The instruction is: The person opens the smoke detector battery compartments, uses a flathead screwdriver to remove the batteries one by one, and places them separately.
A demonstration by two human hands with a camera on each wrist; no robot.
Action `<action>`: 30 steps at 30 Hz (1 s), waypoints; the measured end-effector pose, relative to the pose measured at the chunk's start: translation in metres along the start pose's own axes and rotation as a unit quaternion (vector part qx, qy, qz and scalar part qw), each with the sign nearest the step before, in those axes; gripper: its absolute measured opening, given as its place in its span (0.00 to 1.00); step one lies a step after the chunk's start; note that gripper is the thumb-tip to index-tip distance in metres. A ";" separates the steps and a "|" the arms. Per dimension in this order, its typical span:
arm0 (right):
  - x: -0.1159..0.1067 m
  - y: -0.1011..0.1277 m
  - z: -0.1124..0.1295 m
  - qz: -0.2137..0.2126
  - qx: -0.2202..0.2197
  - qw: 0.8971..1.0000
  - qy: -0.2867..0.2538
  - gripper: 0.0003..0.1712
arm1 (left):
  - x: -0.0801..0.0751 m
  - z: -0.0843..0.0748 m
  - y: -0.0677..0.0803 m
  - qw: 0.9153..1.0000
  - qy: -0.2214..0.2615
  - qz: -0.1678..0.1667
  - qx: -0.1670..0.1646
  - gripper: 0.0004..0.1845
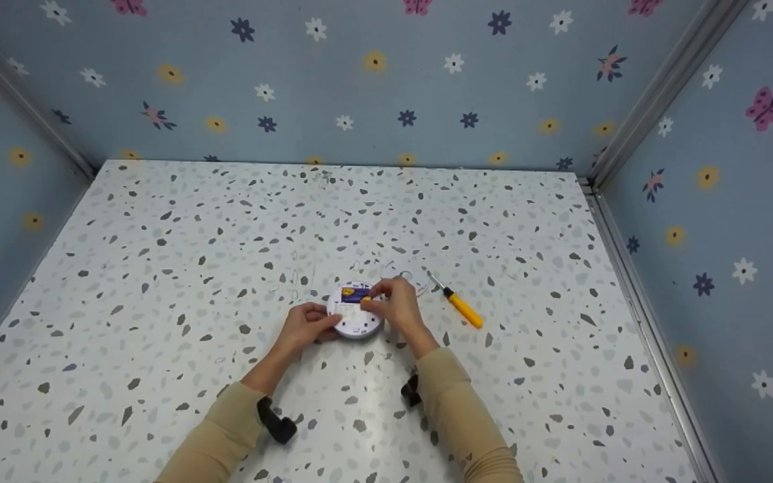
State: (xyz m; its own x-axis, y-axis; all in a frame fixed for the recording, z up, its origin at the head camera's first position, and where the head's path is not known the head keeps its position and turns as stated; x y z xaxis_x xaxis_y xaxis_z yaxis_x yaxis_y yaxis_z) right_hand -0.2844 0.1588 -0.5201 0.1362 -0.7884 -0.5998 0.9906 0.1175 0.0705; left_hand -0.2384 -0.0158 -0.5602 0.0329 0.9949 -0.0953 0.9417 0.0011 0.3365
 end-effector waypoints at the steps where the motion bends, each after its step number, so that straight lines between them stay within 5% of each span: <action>1: 0.000 0.000 0.000 0.001 0.001 1.000 0.003 0.10 | 0.000 0.000 0.000 1.000 0.001 0.001 0.003 0.18; 30: -0.001 -0.001 0.000 0.007 -0.024 1.000 0.005 0.09 | 0.001 -0.002 0.000 1.000 0.002 0.002 0.013 0.20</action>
State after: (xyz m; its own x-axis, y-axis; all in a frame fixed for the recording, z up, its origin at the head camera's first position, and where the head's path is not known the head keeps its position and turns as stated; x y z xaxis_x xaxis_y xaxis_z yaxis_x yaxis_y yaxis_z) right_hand -0.2857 0.1590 -0.5194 0.1488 -0.7801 -0.6077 0.9868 0.1572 0.0397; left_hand -0.2389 -0.0143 -0.5587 0.0349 0.9953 -0.0904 0.9502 -0.0050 0.3117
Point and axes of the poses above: each hand's wrist, its own y-axis away from the middle knuckle, its own x-axis out of the palm, z = x × y, the point moved 7 cm from there along -y, towards the middle knuckle, and after that the axes turned 2 degrees about -y, right-handed, at the moved point
